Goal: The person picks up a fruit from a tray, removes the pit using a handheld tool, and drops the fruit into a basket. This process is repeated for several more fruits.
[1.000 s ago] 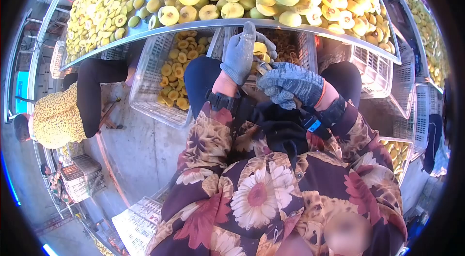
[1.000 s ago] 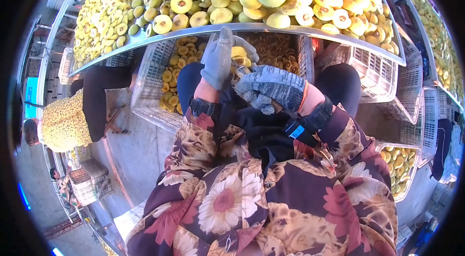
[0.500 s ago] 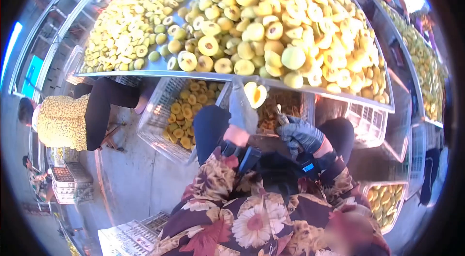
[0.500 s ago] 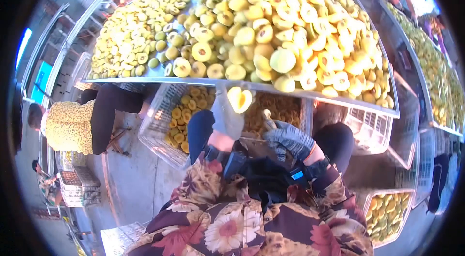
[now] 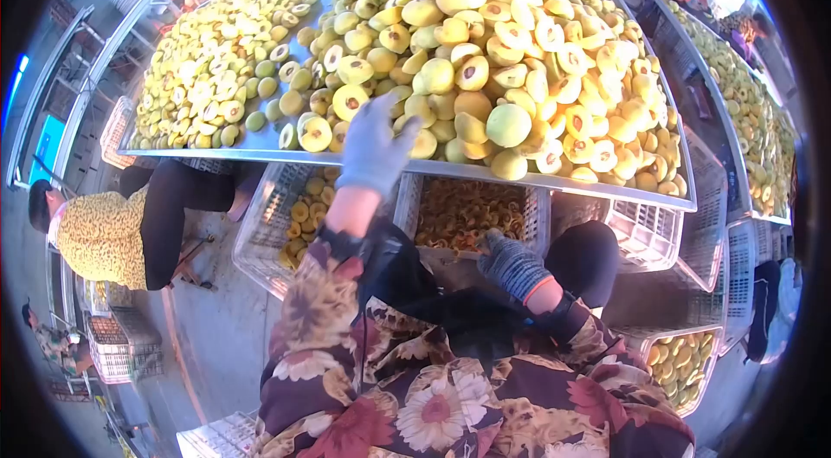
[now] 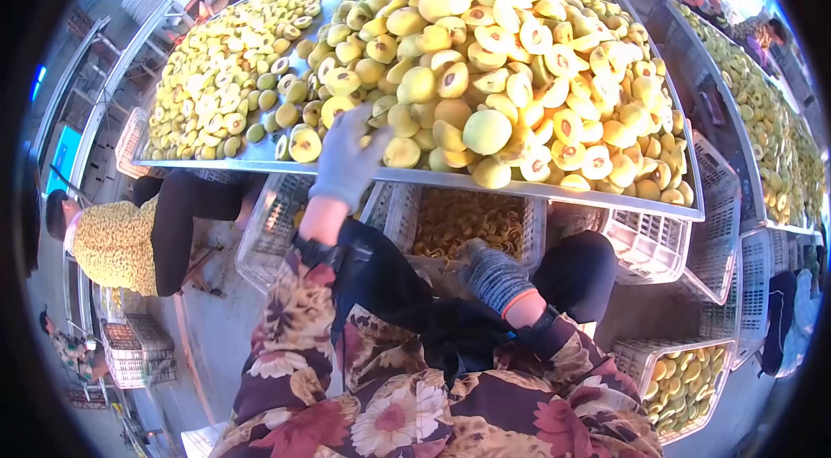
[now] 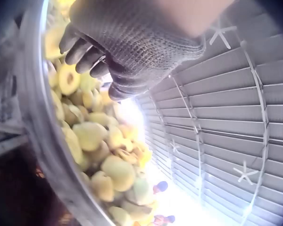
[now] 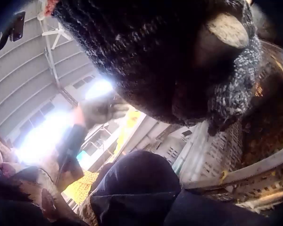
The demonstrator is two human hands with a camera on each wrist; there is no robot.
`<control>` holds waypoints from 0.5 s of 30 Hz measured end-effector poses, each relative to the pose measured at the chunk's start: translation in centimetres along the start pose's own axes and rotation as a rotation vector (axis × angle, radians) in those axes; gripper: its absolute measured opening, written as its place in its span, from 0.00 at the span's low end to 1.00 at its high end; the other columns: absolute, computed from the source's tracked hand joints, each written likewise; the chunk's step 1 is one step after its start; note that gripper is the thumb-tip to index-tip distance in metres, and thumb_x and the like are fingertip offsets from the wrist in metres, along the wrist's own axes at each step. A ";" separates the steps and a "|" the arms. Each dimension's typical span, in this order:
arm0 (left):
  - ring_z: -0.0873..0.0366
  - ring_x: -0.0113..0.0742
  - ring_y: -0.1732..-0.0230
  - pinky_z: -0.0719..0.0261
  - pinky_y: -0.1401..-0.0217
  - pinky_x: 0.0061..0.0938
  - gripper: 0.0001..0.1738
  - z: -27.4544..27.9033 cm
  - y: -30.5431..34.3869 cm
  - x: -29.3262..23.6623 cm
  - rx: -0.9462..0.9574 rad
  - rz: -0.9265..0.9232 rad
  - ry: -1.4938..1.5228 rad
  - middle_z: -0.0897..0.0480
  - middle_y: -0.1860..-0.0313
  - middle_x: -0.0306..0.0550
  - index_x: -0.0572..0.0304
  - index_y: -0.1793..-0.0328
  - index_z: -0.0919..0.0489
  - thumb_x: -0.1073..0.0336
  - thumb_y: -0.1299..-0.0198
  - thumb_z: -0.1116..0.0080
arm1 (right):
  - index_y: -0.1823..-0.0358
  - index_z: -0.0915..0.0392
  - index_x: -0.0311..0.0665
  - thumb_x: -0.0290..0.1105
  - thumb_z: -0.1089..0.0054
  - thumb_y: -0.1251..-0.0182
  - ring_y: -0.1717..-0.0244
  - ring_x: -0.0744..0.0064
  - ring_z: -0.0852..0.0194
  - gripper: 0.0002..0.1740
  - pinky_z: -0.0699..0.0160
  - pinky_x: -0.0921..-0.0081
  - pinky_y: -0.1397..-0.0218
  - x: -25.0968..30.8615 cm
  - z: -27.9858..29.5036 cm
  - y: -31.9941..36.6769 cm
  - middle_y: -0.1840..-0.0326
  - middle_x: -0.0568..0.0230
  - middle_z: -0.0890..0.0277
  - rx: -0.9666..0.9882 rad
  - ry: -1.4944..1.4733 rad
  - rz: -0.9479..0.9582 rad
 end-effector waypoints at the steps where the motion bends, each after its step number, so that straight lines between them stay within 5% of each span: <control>1: 0.24 0.54 0.49 0.27 0.44 0.39 0.31 -1.2 -1.9 -2.0 -0.018 -0.132 -0.039 0.22 0.51 0.60 0.68 0.44 0.26 0.48 0.43 0.39 | 0.48 0.31 0.37 0.44 0.45 0.38 0.54 0.44 0.21 0.23 0.23 0.55 0.50 0.0 0.2 0.2 0.59 0.40 0.21 0.003 -0.028 -0.004; 6: 0.22 0.55 0.49 0.26 0.46 0.41 0.38 -6.6 -8.8 -7.6 0.373 0.215 -0.197 0.21 0.49 0.61 0.65 0.49 0.25 0.35 0.51 0.38 | 0.52 0.30 0.38 0.44 0.46 0.38 0.60 0.43 0.20 0.19 0.23 0.52 0.57 -1.6 0.8 1.2 0.64 0.44 0.20 -0.108 -0.061 0.021; 9: 0.22 0.57 0.49 0.25 0.47 0.43 0.40 -8.6 -11.8 -7.7 0.634 0.093 -0.288 0.20 0.51 0.61 0.62 0.50 0.26 0.34 0.56 0.35 | 0.54 0.29 0.39 0.44 0.47 0.37 0.62 0.43 0.21 0.18 0.23 0.51 0.59 -3.2 1.1 2.3 0.66 0.45 0.20 -0.160 -0.100 0.075; 12: 0.23 0.60 0.49 0.25 0.46 0.43 0.33 -9.8 -11.9 -5.0 0.621 -0.152 -0.278 0.20 0.52 0.62 0.61 0.48 0.26 0.44 0.53 0.35 | 0.53 0.29 0.39 0.44 0.49 0.37 0.58 0.46 0.20 0.18 0.23 0.52 0.57 -3.1 2.6 2.7 0.61 0.44 0.20 -0.077 -0.083 -0.030; 15: 0.25 0.59 0.47 0.26 0.45 0.44 0.28 -10.4 -10.4 -3.3 0.431 -0.236 -0.286 0.23 0.49 0.61 0.60 0.45 0.26 0.52 0.49 0.38 | 0.51 0.29 0.38 0.39 0.46 0.37 0.58 0.47 0.21 0.17 0.23 0.57 0.56 -5.0 1.8 1.7 0.59 0.43 0.22 -0.262 -0.103 0.394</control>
Point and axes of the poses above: each hand's wrist, its own y-axis away from the middle knuckle, its own z-axis out of the back of the hand, x = y × z, the point moved 2 cm from there along -y, towards the middle knuckle
